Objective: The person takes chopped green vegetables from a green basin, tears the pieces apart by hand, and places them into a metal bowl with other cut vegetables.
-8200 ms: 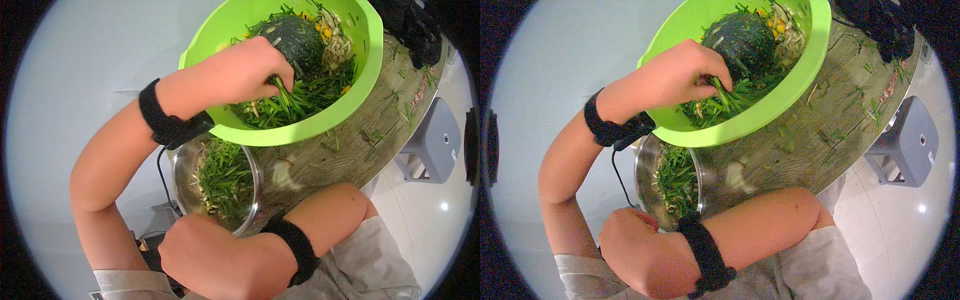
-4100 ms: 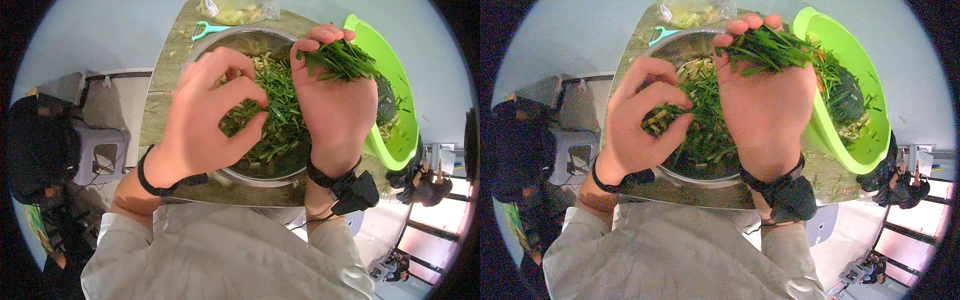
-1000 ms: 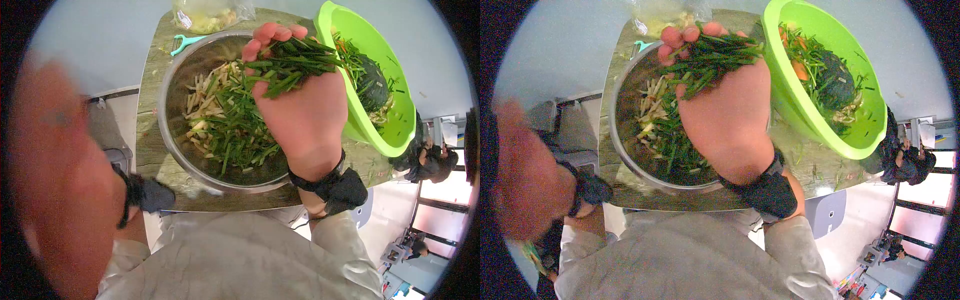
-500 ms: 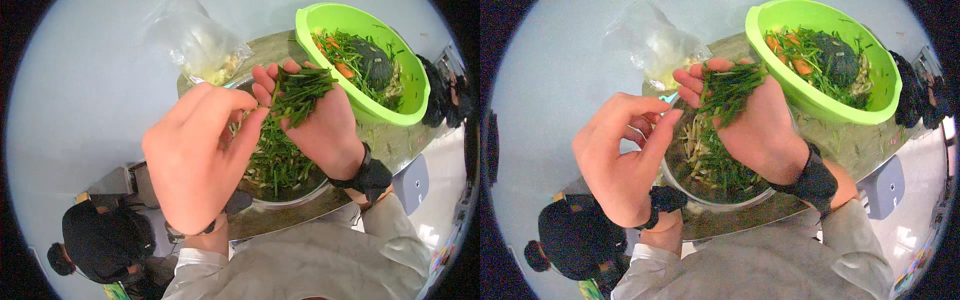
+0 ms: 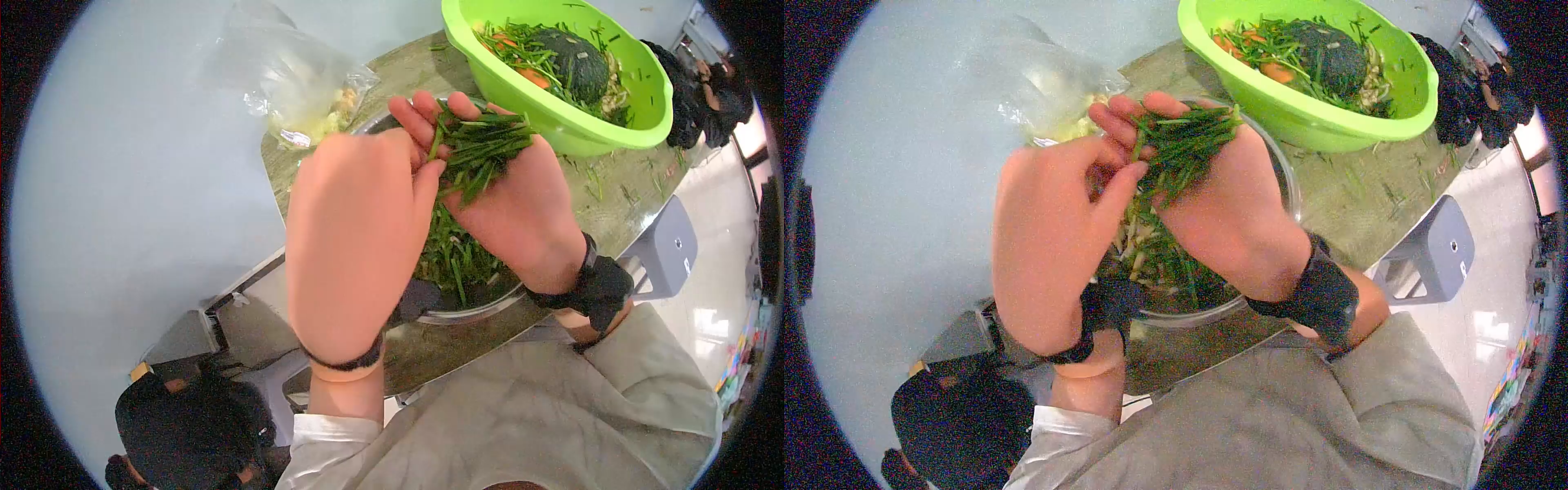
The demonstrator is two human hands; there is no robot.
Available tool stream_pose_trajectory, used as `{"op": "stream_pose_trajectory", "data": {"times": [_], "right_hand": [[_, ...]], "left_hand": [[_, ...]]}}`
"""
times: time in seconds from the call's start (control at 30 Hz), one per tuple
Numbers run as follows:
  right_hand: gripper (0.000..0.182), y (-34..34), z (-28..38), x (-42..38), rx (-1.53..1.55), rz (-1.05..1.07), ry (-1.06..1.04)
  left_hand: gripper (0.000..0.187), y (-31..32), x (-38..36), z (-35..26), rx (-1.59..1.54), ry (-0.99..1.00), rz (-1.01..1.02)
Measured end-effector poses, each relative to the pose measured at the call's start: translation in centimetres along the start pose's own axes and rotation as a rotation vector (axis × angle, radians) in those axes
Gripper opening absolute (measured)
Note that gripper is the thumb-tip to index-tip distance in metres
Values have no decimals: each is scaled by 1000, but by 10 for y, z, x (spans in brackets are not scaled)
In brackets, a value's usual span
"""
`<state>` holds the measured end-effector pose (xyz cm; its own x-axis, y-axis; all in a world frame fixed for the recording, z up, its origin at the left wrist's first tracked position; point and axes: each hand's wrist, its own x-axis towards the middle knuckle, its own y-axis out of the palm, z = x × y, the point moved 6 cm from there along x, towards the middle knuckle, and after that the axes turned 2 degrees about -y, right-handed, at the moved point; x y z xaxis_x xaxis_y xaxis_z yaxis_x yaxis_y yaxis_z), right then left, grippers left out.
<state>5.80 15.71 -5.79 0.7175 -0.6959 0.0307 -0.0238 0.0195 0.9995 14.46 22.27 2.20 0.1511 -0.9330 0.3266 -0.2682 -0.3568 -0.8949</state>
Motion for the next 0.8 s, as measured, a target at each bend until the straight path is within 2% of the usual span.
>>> {"op": "stream_pose_trajectory", "data": {"times": [0.13,0.2,0.3,0.33,0.43,0.5,0.53,0.63,0.8], "right_hand": [[39,-18,2,2,-131,-146,-99],[38,-18,2,-2,-159,-170,-107],[34,-18,5,-6,-150,44,-83],[35,-20,5,-8,-127,19,-98],[36,-23,2,-18,-68,-73,-141],[37,-21,4,-22,-56,-108,-171],[37,-23,5,-24,-51,-36,-150],[38,-23,-7,-26,22,-28,-128],[38,-26,-10,-28,61,-47,-84]], "left_hand": [[20,8,2,9,67,60,-37],[19,4,-1,16,62,-12,5],[19,-3,-3,27,93,-75,105],[19,-3,-4,31,108,-94,147],[18,-10,-9,37,151,-39,108],[15,-10,-8,35,58,-56,142],[14,-10,-7,35,12,-62,160],[13,-9,-10,18,-131,119,161],[17,3,-13,8,-104,181,226]]}}
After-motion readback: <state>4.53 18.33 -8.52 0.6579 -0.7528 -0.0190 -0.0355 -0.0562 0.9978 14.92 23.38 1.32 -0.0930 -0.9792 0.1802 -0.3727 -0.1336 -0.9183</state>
